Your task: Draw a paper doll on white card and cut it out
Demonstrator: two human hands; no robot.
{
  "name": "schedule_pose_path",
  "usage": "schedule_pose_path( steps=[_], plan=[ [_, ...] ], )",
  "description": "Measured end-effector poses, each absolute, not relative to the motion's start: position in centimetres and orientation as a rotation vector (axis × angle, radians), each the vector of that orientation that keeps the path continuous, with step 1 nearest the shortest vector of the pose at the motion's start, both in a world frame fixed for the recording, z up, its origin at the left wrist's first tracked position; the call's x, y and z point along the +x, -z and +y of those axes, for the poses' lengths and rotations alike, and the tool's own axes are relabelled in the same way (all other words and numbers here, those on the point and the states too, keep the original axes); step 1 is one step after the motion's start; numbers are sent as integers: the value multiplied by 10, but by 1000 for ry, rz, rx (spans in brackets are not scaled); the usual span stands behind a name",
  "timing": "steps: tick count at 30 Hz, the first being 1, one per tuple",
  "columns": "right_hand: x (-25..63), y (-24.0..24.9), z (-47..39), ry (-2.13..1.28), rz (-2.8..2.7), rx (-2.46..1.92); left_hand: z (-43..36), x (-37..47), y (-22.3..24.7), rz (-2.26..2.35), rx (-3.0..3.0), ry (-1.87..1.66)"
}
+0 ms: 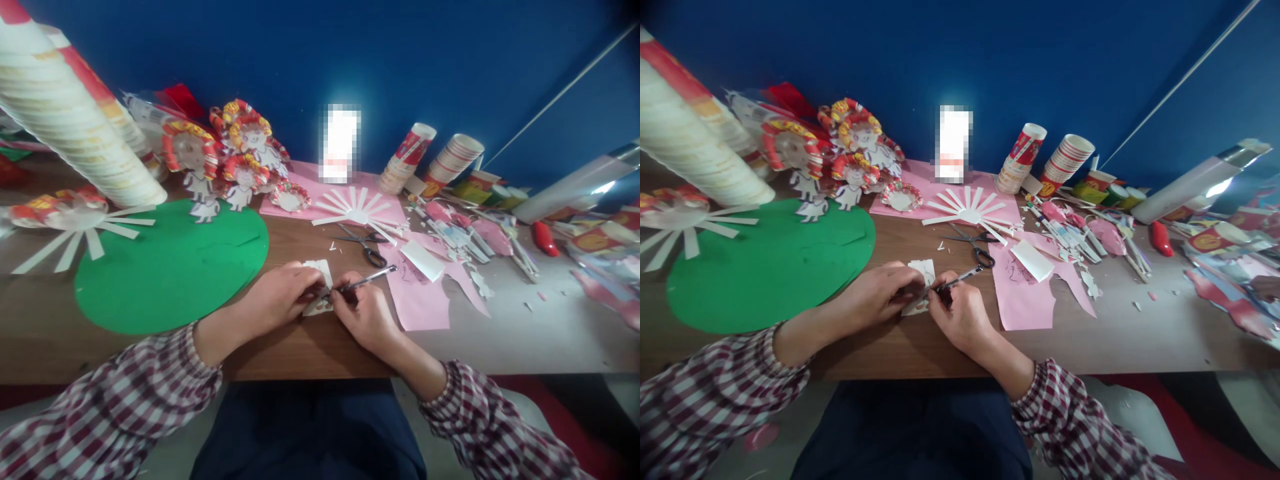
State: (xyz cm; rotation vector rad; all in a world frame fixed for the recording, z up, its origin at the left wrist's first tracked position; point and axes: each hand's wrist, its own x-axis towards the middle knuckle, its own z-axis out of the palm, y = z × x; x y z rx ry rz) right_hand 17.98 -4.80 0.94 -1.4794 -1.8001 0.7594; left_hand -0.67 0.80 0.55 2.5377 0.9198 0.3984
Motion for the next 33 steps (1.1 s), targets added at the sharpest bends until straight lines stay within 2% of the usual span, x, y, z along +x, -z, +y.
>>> schedule_pose_path(
  steps=[33],
  plan=[
    [182, -8, -49, -732, -1853, -1469, 9, -5, -4, 913, 2576, -411]
  ],
)
